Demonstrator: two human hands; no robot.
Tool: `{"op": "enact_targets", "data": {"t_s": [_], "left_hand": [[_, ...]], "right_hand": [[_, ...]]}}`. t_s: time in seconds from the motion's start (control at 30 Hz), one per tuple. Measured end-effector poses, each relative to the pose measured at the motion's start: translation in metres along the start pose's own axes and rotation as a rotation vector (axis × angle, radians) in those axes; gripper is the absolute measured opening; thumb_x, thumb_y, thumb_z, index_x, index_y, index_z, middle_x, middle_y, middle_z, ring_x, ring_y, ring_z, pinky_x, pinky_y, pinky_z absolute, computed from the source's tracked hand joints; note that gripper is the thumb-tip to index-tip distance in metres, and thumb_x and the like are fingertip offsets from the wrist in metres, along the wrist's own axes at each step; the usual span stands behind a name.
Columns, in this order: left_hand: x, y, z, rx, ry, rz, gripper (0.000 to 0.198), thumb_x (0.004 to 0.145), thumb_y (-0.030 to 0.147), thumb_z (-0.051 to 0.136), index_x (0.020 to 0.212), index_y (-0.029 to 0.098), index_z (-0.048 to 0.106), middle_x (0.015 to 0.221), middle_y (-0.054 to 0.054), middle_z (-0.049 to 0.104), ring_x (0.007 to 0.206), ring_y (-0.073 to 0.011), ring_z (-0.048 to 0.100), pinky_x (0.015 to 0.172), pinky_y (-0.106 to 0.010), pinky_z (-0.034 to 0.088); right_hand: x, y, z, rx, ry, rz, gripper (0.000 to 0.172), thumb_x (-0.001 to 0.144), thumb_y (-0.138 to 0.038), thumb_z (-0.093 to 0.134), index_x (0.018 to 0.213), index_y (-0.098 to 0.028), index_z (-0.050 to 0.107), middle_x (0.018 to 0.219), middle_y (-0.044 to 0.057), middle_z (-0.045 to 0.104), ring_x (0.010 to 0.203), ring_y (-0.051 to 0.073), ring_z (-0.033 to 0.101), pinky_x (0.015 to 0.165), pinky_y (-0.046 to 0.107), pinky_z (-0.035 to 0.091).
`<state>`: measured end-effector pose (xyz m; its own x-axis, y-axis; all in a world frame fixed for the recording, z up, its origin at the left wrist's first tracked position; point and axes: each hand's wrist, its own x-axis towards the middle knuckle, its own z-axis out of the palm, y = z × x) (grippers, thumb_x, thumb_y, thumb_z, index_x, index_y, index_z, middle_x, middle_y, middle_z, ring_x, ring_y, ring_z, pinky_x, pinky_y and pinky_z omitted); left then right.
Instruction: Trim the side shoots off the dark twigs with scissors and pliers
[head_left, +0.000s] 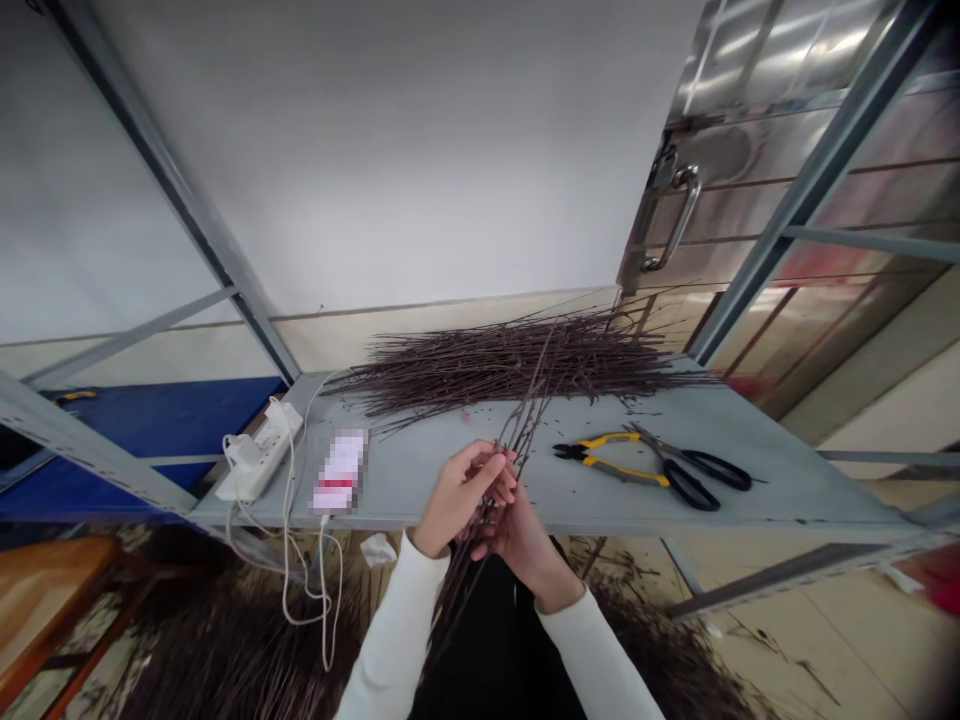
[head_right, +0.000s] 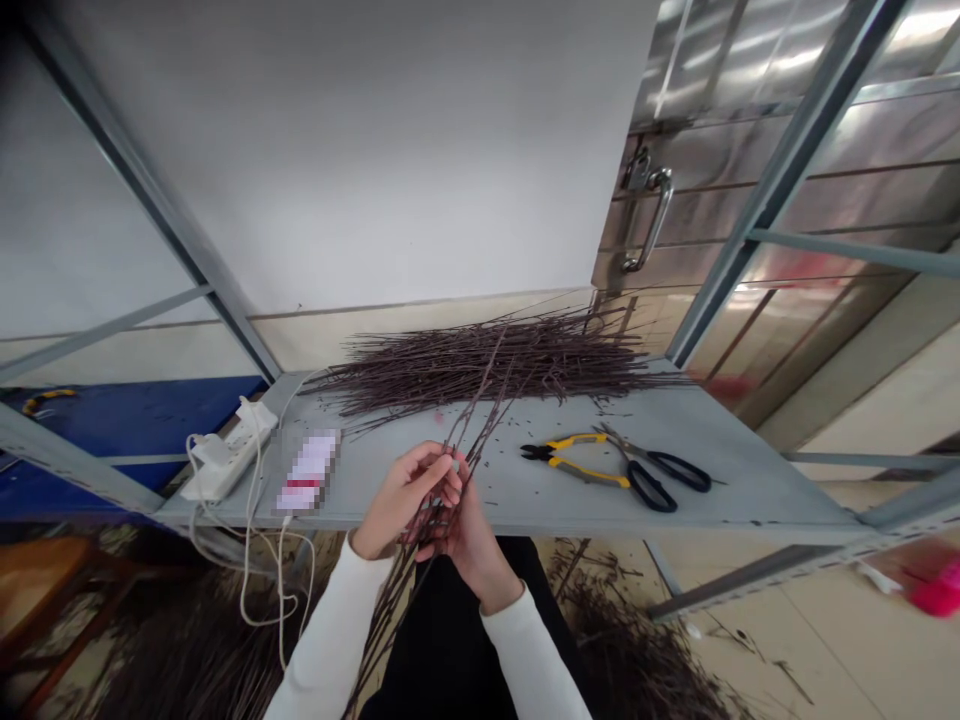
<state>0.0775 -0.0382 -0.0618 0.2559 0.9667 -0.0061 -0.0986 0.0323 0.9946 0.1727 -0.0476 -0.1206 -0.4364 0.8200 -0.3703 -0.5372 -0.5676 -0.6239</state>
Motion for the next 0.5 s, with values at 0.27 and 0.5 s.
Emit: {"op": "enact_targets", "data": {"t_s": [0.27, 0.5], "left_hand": [[-0.018, -0.012, -0.005, -0.381, 0.058, -0.207, 0.043, 0.071, 0.041, 0.073, 0.104, 0.018, 0.061, 0.063, 0.006, 0.052, 0.032, 0.0019, 0.023, 0.027, -0.009, 0.008], [-0.024, -0.033, -0.013, -0.538, 0.197, -0.239, 0.044, 0.068, 0.037, 0.077, 0.104, 0.018, 0.060, 0.063, 0.008, 0.049, 0.034, 0.0029, 0.020, 0.027, -0.006, 0.010]], "right_hand": [[0.007, 0.030, -0.014, -0.024, 0.011, 0.130, 0.065, 0.092, -0.063, 0.019, 0.082, -0.014, 0.061, 0.063, 0.008, 0.068, 0.048, 0.016, 0.064, 0.040, 0.026, 0.053], [-0.021, 0.012, -0.050, -0.350, 0.212, -0.001, 0.047, 0.085, -0.059, 0.047, 0.093, -0.015, 0.063, 0.085, 0.011, 0.069, 0.068, 0.021, 0.068, 0.049, 0.032, 0.057]]}}
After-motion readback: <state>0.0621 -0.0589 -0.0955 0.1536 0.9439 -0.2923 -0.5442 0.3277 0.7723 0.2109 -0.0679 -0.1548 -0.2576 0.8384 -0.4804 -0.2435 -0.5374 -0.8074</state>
